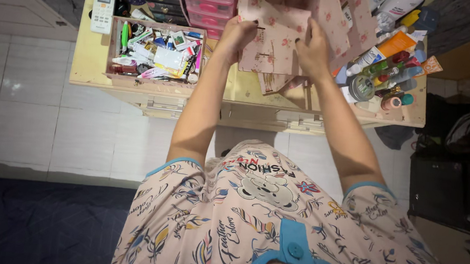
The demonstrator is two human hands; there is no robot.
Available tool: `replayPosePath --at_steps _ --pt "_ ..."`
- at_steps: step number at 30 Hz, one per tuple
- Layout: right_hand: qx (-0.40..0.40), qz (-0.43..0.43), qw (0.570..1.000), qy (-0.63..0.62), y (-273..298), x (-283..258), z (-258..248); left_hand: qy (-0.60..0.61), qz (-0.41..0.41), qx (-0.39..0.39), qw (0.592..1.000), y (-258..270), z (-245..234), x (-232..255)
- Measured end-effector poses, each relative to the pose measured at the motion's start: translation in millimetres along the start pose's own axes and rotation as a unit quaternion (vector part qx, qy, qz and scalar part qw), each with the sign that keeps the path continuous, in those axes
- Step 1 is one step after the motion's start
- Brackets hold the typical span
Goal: The person assembles multiple small pink floral-patterned paper boxes on a cluttered vanity. They fold the flat pieces along pre-scored lines, tuck flaps into slots, and form the box shape by hand. The person repeats this process for several identical boxes, stacking the finished ones on the table.
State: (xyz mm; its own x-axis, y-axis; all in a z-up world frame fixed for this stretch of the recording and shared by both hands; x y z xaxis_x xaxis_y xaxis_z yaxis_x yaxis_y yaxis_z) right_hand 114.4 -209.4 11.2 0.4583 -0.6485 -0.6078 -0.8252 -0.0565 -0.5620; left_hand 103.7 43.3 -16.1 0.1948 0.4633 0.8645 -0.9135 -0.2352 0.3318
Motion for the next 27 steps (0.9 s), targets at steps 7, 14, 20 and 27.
replayPosePath --at_steps 7,14,20,27 --pt "0.024 0.219 0.937 -0.270 20 13 -2 0.060 0.007 -0.051 0.997 -3 -6 20" --pt "0.053 0.227 0.961 -0.148 25 -8 -11 0.146 -0.020 -0.029 0.989 -4 -28 -15" --pt "0.046 0.228 0.938 -0.258 24 -9 -10 0.146 -0.029 -0.007 0.989 -6 -35 -15" --pt "0.034 0.228 0.934 -0.272 28 -8 -9 0.170 -0.026 -0.036 0.984 -4 -37 -12"
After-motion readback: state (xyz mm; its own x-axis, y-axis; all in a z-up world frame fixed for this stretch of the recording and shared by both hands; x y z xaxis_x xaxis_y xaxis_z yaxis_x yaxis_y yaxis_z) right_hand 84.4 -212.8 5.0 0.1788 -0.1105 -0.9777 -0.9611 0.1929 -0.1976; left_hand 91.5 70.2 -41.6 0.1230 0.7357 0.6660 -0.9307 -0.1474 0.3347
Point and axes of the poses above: each hand's wrist, its own y-axis away from the middle knuckle, its own z-axis out of the palm, x = y × z, the point moved 6 cm from there along -y, towards the middle knuckle, and after that the axes turned 15 degrees about x, right-handed, at the moved point
